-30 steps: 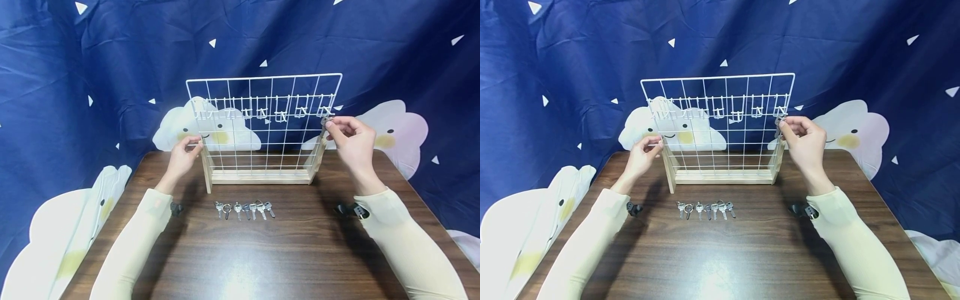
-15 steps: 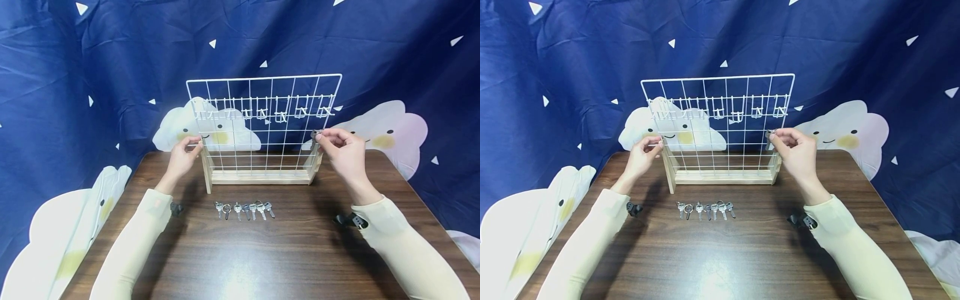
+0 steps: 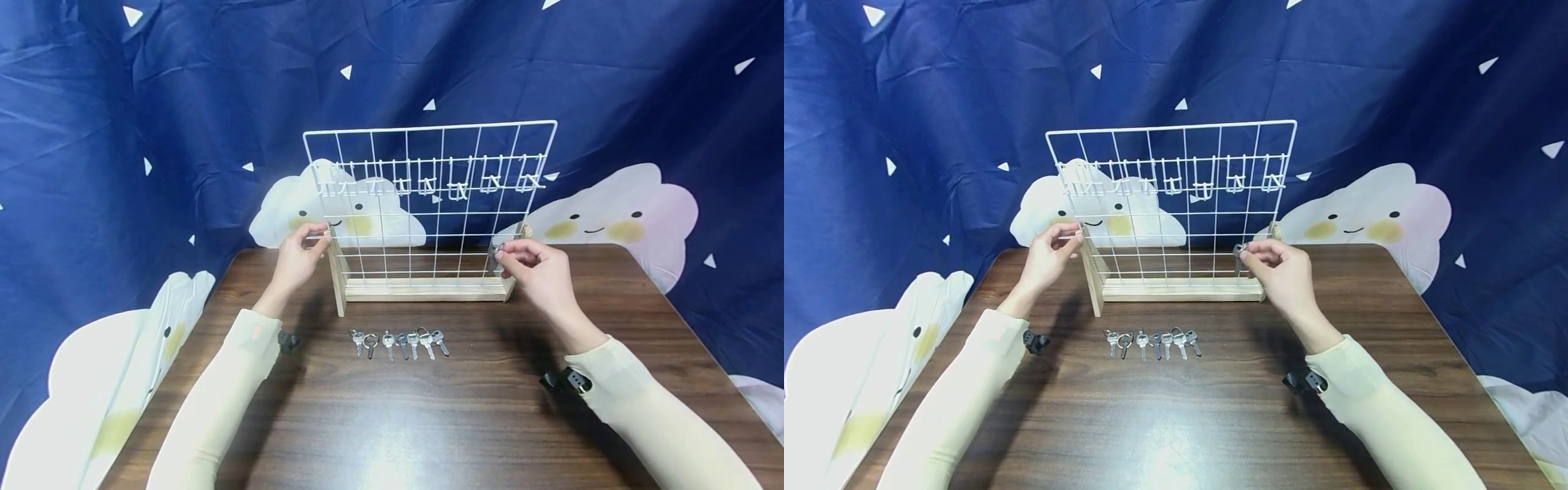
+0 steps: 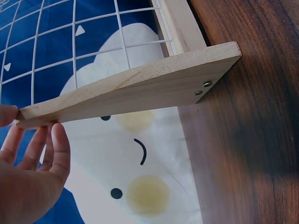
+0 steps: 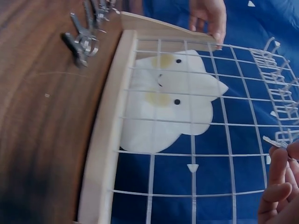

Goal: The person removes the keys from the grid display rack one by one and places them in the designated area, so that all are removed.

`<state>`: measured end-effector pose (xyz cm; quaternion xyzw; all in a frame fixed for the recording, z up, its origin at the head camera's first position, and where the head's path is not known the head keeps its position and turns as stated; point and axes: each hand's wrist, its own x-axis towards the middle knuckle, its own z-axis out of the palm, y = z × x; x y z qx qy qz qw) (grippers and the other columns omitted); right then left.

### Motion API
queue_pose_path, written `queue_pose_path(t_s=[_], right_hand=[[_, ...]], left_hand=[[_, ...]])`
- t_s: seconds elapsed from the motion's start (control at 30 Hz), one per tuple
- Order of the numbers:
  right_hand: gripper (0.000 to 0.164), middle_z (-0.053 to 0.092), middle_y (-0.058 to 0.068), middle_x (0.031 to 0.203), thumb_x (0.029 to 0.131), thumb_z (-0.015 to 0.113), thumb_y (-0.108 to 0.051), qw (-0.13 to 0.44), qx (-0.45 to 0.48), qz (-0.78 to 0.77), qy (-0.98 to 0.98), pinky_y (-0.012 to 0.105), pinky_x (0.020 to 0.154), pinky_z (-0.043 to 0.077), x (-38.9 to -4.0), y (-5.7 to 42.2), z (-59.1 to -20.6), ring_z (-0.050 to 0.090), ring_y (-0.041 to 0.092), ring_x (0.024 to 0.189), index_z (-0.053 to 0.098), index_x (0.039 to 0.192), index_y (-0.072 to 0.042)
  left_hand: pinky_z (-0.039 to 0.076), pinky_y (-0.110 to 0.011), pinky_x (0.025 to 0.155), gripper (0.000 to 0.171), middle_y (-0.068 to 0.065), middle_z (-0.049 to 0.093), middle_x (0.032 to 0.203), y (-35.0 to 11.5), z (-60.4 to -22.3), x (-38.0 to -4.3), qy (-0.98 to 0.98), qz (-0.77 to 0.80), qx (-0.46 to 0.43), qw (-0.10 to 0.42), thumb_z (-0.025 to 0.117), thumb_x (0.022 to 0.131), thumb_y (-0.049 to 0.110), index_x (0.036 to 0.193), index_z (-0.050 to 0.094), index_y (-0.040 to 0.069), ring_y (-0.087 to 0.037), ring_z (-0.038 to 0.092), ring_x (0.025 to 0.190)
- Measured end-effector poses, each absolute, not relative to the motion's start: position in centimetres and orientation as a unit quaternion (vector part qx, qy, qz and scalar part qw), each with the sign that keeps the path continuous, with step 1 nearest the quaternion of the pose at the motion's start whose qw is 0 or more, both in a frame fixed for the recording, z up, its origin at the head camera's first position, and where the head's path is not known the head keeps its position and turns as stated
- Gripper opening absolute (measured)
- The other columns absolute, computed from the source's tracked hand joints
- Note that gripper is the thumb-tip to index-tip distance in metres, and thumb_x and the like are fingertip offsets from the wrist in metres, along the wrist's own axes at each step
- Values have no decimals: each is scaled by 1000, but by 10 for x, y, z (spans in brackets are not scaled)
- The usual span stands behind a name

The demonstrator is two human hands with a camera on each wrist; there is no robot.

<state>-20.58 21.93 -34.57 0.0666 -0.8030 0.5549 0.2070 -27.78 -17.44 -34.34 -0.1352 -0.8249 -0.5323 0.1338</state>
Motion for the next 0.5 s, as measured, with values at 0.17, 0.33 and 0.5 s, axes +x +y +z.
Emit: queue_pose_path(t_s=[0.17, 0.33, 0.5], right_hand=[[23, 66, -29, 67, 90, 73, -15, 178, 60, 542, -819, 16, 43, 49, -212, 221, -368, 66, 0, 56, 71, 103, 3], [23, 73, -17, 71, 90, 74, -20, 152, 63, 545, -822, 19, 45, 51, -212, 217, -380, 66, 4, 56, 71, 101, 0], [23, 74, -14, 75, 90, 74, -16, 120, 70, 562, -815, 19, 55, 58, -212, 211, -392, 68, 9, 59, 70, 102, 4]], left_hand=[[61, -15, 71, 35, -30, 65, 125, -175, -344, -278, -822, -536, -137, 134, 64, 96, 7, 126, 60, -11, -47, 67, 100], [59, -13, 71, 34, -29, 65, 125, -175, -344, -278, -823, -536, -136, 132, 64, 96, 7, 126, 60, -9, -46, 67, 99], [59, -13, 71, 35, -29, 65, 126, -175, -343, -277, -826, -530, -136, 132, 63, 96, 7, 126, 59, -11, -45, 67, 100]])
